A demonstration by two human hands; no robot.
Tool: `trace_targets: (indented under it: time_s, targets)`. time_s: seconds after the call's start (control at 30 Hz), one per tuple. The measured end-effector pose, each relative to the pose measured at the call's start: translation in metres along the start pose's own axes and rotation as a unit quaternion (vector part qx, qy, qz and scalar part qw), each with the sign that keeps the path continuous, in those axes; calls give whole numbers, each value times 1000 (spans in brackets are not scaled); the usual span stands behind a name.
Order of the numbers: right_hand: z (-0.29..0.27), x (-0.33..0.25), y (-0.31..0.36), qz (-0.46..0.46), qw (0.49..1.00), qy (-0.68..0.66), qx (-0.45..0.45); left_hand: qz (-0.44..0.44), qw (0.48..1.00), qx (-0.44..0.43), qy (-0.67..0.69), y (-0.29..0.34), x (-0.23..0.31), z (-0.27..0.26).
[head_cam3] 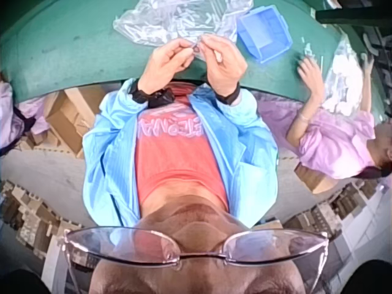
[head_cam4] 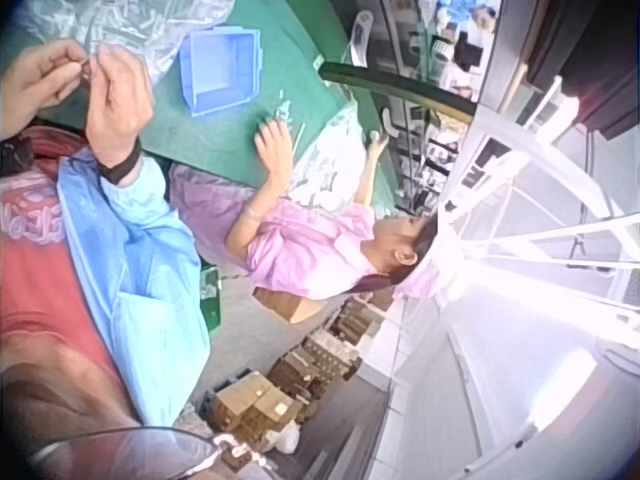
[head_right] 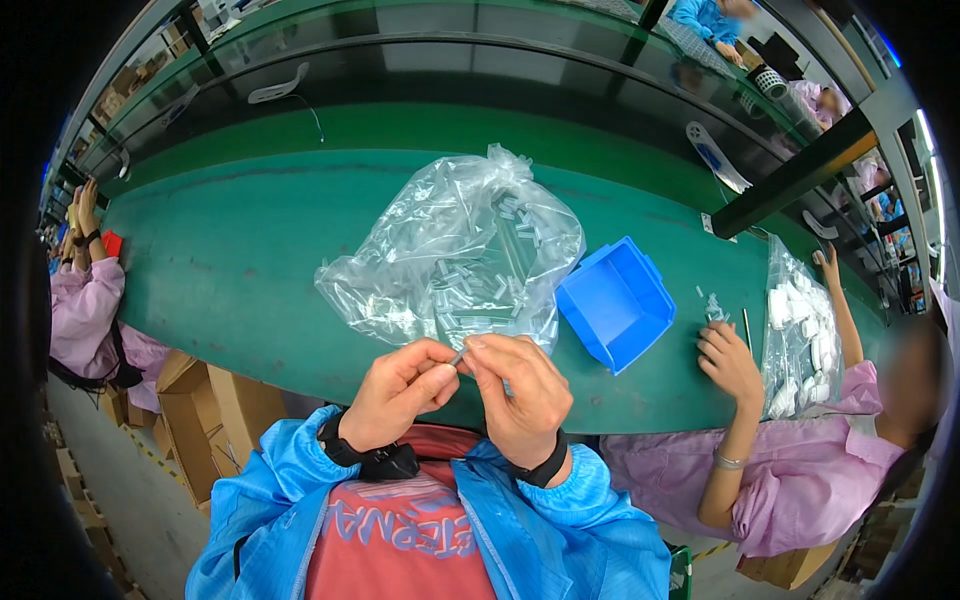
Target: Assembling small metal rods and plastic components at a factory workstation.
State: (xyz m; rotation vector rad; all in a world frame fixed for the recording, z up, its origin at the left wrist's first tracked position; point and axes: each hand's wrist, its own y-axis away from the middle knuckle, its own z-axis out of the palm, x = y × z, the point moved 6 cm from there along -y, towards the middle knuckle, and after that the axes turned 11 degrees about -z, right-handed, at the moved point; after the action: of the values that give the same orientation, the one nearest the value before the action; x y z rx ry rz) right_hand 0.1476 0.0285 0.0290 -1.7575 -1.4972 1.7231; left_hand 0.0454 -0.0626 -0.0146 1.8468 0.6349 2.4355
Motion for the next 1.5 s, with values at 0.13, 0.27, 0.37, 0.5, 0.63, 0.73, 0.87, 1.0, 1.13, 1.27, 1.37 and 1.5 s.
trace_targets:
  time_s: [0.13,0.27,0.37,0.5,0.63,0.73,0.87,1.0,1.13,1.27,1.37,1.5]
  targets:
    - [0,2,3,31,999,-15,2,3,1000,-1,-8,1,0,-1]
    - [0,8,10,135,987,-87,24,17,1000,1,-19,1,0,0]
    - [0,6,8,102,993,-56,5,11,1000,2,-16,2,1,0]
    - [0,4,9,89,995,-50,7,8,1000,3,-12,3,-1,1]
    - [2,1,10,46,999,-20,13,17,1000,6,7,2,-1,2]
    - [4,-1,10,25,1000,-1,3,18,1000,12,-6,2,-4,1]
    - [4,4,13,65,997,-24,-23,10,1000,5,17,0,-12,0]
    - [2,15,16,241,949,-202,24,-11,1000,-11,14,3,0,0]
    - [13,19,14,275,908,-316,-14,-5,1000,-23,19,3,-3,4]
    - [15,17,13,221,930,-290,-45,-22,994,-61,91,5,-15,8]
    - [18,15,20,214,933,-290,-20,-24,990,-62,121,7,-18,10]
    - [26,15,33,238,914,-327,30,-17,982,-65,177,8,-25,15]
